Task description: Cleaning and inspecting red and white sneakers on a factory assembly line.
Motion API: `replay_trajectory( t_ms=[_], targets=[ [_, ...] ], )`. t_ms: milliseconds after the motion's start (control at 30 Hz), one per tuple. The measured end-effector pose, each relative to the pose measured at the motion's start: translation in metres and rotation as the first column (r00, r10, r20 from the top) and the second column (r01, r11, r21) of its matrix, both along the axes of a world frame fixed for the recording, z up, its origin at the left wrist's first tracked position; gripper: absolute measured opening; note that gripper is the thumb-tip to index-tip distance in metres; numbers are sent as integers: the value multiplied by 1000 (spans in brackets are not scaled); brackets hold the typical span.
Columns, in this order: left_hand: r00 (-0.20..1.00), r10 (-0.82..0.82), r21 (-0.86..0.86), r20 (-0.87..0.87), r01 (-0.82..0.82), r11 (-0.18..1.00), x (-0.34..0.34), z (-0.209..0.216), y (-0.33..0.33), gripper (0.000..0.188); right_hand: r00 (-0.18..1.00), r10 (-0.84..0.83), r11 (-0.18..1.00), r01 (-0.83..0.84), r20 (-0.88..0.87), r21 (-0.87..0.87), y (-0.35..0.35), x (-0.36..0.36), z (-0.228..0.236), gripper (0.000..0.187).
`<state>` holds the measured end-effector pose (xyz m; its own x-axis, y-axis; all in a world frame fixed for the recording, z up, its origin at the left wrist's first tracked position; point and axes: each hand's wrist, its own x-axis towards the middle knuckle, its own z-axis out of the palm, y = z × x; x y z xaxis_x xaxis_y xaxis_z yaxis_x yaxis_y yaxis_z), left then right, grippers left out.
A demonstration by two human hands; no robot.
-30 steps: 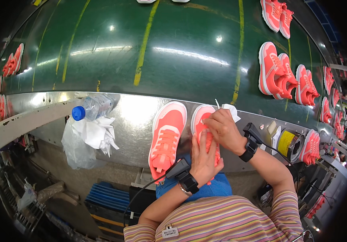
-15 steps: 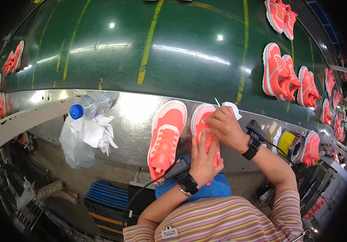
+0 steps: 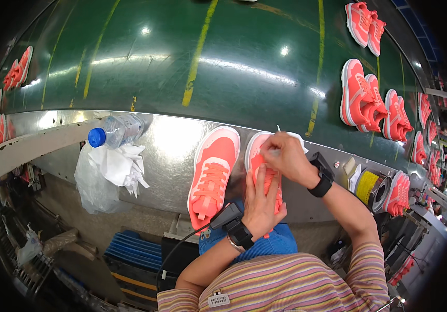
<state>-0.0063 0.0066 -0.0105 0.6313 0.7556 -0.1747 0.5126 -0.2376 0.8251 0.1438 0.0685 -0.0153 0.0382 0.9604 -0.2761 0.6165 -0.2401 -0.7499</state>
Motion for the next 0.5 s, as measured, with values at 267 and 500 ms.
replay_trajectory(
  t_ms=[267,500],
  targets=[
    [1000,12,-18,6,-12,1000,-2,1,1,72,988,87,993,-96,131,66,8,-2,-5,8],
    [1000,30,-8,8,-30,1000,-2,0,1,72,968,231,956,-244,95,165,2,3,-1,8]
  ],
)
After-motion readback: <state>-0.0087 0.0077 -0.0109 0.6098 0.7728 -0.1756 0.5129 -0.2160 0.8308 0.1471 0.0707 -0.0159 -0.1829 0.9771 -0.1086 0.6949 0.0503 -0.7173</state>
